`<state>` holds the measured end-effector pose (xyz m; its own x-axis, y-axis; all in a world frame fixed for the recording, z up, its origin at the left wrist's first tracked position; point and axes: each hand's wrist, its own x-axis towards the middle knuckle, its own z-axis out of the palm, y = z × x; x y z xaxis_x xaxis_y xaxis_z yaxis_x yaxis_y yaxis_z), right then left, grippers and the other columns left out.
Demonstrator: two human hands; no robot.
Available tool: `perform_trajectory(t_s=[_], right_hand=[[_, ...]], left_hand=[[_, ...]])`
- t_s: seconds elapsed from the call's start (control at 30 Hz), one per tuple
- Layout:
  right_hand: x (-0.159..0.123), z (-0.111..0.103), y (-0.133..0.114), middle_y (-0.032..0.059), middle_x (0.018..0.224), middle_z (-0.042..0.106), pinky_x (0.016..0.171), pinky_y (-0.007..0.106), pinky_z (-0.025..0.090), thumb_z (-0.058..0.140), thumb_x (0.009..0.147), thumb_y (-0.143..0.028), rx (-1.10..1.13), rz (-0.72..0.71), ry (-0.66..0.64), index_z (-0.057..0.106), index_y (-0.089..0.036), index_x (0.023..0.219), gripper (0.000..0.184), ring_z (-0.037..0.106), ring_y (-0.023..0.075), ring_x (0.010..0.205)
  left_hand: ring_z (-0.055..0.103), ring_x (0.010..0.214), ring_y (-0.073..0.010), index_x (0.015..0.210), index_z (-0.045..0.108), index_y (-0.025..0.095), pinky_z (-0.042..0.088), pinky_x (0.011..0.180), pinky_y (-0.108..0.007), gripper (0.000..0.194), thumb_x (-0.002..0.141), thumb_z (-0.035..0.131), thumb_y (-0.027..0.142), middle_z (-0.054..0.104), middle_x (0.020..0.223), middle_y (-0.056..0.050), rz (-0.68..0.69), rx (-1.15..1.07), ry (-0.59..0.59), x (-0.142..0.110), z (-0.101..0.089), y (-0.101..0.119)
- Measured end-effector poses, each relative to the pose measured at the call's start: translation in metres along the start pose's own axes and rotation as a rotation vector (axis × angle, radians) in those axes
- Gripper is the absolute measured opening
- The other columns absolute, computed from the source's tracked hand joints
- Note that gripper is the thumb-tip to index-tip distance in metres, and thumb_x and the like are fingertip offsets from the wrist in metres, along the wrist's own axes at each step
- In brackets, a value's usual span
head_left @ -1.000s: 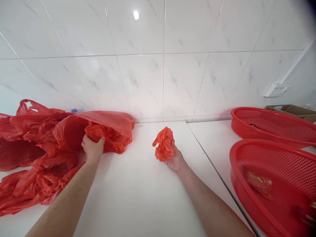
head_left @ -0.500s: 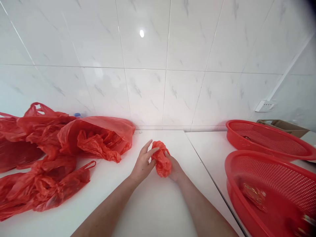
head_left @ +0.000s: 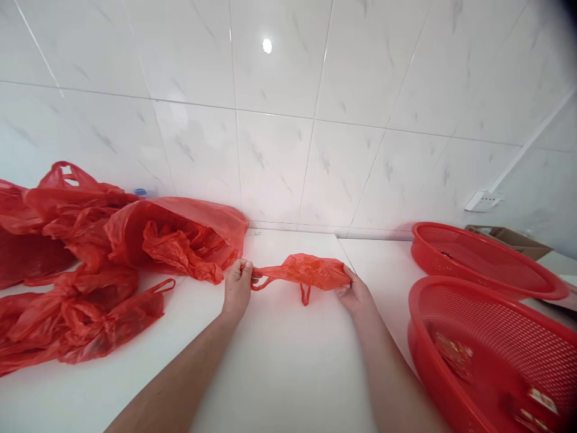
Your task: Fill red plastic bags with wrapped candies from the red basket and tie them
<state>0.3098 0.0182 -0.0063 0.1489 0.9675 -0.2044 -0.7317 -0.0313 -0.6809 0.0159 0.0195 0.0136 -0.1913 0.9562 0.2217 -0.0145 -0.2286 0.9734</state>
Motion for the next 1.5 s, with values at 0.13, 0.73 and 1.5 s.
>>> perform_trajectory(t_s=[0.13,0.73,1.5], right_hand=[[-0.003,0.002,0.004,-0.0011,0.079,0.065,0.048,0.018,0.049,0.064,0.073,-0.028,0.045,-0.088,0.006,0.055,-0.023,0.089,0.019,0.059,0.0084,0.058],[-0.034,0.063,0.074,0.0027,0.126,0.051,0.069,0.029,0.042,0.069,0.066,-0.038,-0.991,-0.495,0.059,0.036,-0.033,0.134,0.075,0.053,0.0145,0.07],[-0.022,0.03,0.042,0.0065,0.114,0.053,0.074,0.028,0.045,0.053,0.071,-0.031,-1.212,-0.615,0.239,0.041,-0.023,0.124,0.055,0.054,0.0196,0.098]], left_hand=[[0.055,0.059,-0.011,0.071,0.045,0.019,0.047,0.058,-0.024,0.023,0.082,0.051,0.038,0.053,0.062,0.003,-0.161,-0.266,0.007,0.0,0.006,-0.005],[0.064,0.068,-0.0111,0.085,0.052,0.018,0.049,0.057,-0.019,0.022,0.073,0.069,0.028,0.06,0.077,-0.001,-0.507,-0.599,-0.589,-0.018,0.014,-0.006],[0.058,0.073,-0.0105,0.07,0.044,0.017,0.048,0.073,-0.026,0.03,0.063,0.072,0.027,0.057,0.075,0.002,-0.266,-0.389,-0.257,0.001,0.003,-0.019]])
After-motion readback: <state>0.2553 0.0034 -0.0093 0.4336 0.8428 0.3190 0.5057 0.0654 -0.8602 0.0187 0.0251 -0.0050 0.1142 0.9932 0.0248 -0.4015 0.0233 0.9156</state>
